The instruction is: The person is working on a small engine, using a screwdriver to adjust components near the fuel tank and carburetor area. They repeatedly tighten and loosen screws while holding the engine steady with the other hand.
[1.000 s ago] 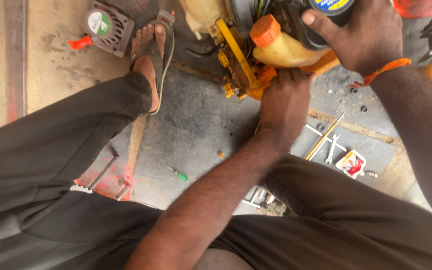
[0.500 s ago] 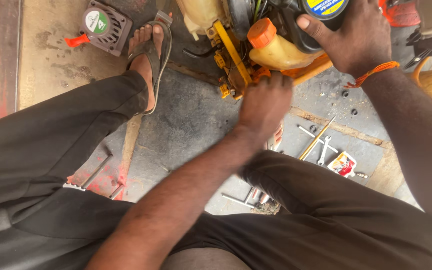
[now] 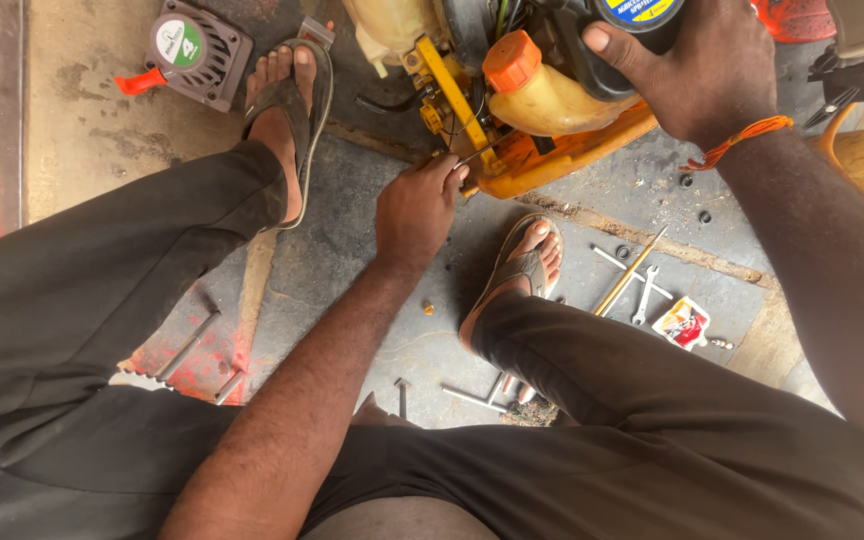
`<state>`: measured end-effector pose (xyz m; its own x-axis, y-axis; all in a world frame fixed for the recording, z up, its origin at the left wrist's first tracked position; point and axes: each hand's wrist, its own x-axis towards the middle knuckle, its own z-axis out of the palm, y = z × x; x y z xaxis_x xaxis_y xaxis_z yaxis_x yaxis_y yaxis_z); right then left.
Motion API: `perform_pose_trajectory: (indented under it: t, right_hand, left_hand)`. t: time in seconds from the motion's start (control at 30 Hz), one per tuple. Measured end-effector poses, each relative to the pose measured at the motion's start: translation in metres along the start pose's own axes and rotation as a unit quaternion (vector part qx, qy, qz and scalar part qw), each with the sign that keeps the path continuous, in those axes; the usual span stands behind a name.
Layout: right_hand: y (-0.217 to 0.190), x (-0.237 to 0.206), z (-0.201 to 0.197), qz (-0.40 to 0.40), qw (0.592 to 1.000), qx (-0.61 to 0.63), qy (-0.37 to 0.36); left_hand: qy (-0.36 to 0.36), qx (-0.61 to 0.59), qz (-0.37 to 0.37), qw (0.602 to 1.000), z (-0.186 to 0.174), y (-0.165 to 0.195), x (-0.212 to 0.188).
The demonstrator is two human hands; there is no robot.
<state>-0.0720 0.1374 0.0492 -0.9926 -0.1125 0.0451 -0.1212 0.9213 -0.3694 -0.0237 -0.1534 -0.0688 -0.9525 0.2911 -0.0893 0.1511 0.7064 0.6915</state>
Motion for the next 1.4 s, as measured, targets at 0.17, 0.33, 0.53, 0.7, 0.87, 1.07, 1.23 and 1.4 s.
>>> perform_pose_trajectory:
  t: [0.17,0.33,0.53,0.7,0.87,1.07,1.23,1.4]
  right_hand:
    - [0.003,0.000,0.001,-0.005,1.000,0.003,0.003]
    - [0.007,-0.001,0.004,-0.031,0.999,-0.005,0.012]
    - [0.008,0.000,0.006,-0.024,1.000,0.005,0.002]
    - [0.008,0.000,0.006,-0.019,1.000,-0.013,-0.001]
    - [0.007,0.001,0.005,-0.014,1.000,-0.006,-0.002]
    - [0.004,0.002,0.001,-0.046,0.999,-0.013,0.010]
    - [0.001,0.004,-0.006,0.001,0.999,0.015,-0.032]
    - [-0.002,0.006,-0.007,-0.037,0.999,0.029,-0.004]
  left_hand:
    - [0.032,-0.039,0.028,0.998,0.002,-0.014,0.002]
    - [0.018,-0.069,0.041,0.997,0.011,-0.015,0.000]
    - [-0.024,0.019,0.050,0.998,0.015,-0.022,0.003]
    - [-0.057,0.061,0.043,0.996,0.024,-0.025,0.011]
    - [-0.035,0.098,0.065,0.992,0.023,-0.019,0.014]
    - [-0.102,0.073,0.020,0.992,0.011,-0.008,0.014]
    - [0.021,0.018,0.085,0.996,0.012,-0.009,0.015]
    - [-0.075,0.070,0.045,0.994,0.024,-0.023,0.028]
